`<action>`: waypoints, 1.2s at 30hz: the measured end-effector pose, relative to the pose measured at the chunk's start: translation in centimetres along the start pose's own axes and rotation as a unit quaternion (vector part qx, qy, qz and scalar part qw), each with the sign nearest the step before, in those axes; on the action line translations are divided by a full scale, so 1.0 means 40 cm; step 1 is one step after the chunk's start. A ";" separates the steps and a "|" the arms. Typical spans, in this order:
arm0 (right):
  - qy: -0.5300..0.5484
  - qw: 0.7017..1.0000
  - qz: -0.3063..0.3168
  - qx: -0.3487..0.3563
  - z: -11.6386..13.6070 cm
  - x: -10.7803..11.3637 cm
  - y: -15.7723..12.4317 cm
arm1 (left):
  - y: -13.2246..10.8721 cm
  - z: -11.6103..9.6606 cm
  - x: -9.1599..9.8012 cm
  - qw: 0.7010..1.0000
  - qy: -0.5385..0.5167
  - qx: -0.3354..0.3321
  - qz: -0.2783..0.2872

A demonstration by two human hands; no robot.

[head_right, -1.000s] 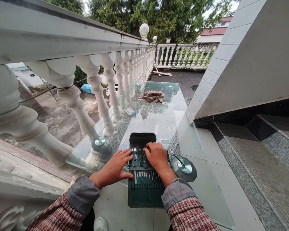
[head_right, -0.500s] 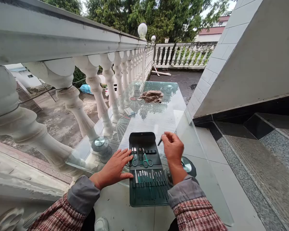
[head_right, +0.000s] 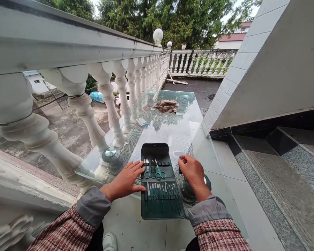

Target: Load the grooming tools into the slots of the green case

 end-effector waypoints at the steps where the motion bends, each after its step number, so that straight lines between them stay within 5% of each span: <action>1: 0.003 1.000 0.002 0.018 0.008 -0.004 -0.003 | -0.001 -0.001 0.001 1.000 0.001 0.000 0.000; 8: -0.076 0.993 0.029 0.083 0.030 -0.026 -0.014 | -0.005 -0.006 0.008 1.000 0.009 0.003 0.012; 14: -0.057 0.988 -0.027 0.143 0.062 -0.008 -0.025 | -0.003 -0.005 0.010 1.000 0.001 0.001 0.007; 22: 0.029 0.969 0.184 0.162 0.146 0.000 -0.075 | -0.004 0.009 -0.009 1.000 -0.022 -0.016 -0.011; 36: -0.191 0.943 0.246 0.118 0.208 -0.010 -0.071 | 0.000 0.014 -0.011 0.999 -0.017 -0.022 -0.019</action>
Point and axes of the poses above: each hand's wrist, its own y-axis towards the middle knuckle, its own x-axis out of the back of the hand, z = x × y, the point moved 2 cm from there along y, towards the middle knuckle, and after that the axes turned 15 degrees about x, right-handed, at the moved point
